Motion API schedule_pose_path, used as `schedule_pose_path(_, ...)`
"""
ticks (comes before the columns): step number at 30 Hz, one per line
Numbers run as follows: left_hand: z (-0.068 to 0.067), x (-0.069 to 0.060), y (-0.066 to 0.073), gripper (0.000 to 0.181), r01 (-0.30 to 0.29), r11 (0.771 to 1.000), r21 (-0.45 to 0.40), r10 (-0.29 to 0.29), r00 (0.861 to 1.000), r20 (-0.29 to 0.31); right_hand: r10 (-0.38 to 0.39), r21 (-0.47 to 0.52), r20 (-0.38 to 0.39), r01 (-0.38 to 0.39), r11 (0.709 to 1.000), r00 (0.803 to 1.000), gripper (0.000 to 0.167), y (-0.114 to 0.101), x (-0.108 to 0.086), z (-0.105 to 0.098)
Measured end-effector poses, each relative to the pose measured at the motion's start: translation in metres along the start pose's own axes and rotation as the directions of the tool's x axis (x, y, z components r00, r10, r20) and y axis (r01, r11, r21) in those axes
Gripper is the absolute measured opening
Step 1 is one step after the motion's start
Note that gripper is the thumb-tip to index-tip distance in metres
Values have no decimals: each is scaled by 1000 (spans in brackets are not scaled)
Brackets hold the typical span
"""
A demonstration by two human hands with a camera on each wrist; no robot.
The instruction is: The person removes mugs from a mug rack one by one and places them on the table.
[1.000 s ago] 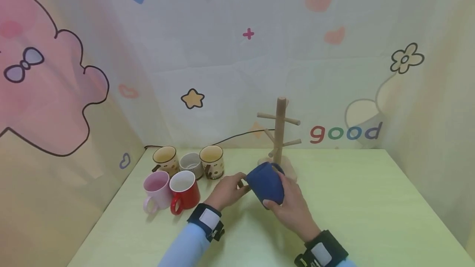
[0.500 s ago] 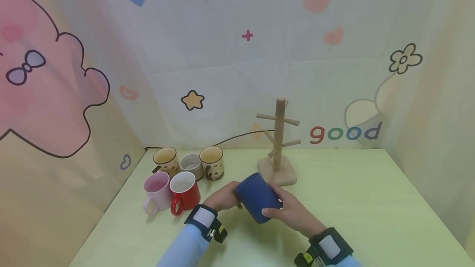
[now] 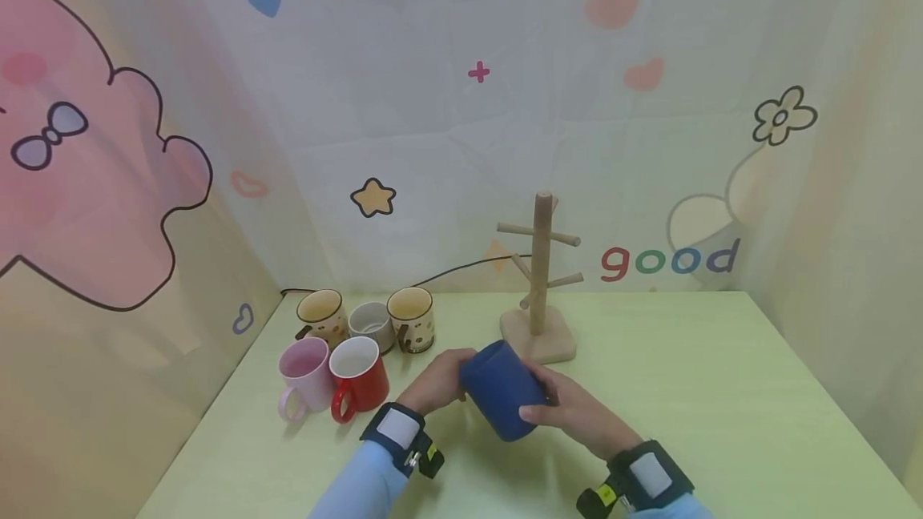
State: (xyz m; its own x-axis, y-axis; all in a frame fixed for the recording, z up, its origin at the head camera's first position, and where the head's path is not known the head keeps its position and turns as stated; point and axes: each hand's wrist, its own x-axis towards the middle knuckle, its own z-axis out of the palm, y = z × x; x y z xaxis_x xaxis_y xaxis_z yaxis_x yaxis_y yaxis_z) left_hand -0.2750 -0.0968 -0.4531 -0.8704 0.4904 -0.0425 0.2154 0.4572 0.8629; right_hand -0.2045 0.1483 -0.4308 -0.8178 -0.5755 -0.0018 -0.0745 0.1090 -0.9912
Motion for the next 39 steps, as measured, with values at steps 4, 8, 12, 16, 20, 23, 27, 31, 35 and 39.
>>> schedule_pose_path(4, -3, -1, -3, 31, 8, 999, -38, -8, 1000, -2, 36, 28, 24, -37, 999, 999, 81, 3, -1, 0)
schedule_pose_path(8, -5, -5, -2, 30, -23, 999, -50, 26, 998, 62, 83, 64, 26, -84, 994, 996, 77, 9, -1, -5)
schedule_pose_path(12, -6, -9, 0, 25, -4, 1000, 5, 3, 996, 87, 92, 118, 15, -93, 989, 996, 72, 16, -2, -13)
schedule_pose_path(16, -6, -16, 0, 18, 25, 999, 39, -29, 992, 119, 93, 162, -9, -90, 983, 996, 66, 22, -5, -18)
schedule_pose_path(20, -8, -22, 0, 14, 7, 1000, 28, -11, 991, 131, 81, 109, -92, -71, 991, 992, 58, 24, -7, -22)
schedule_pose_path(23, -9, -27, 1, 12, -14, 999, 44, 9, 995, 97, 59, -73, -228, -77, 994, 972, 55, 21, -8, -24)
schedule_pose_path(27, -8, -34, 4, 11, -16, 992, 127, 17, 1000, -4, -12, -513, -409, -218, 830, 913, 61, 14, -10, -26)
schedule_pose_path(31, -6, -45, 6, 12, 9, 956, 294, 41, 986, -162, -73, -794, -468, -382, 472, 881, 70, 13, -13, -30)
schedule_pose_path(35, -5, -58, 6, 15, 116, 926, 359, 10, 943, -332, -31, -838, -479, -446, 315, 877, 70, 16, -19, -34)
schedule_pose_path(39, -7, -68, 8, 18, 240, 913, 330, -58, 877, -477, 14, -834, -482, -464, 299, 876, 68, 19, -23, -36)
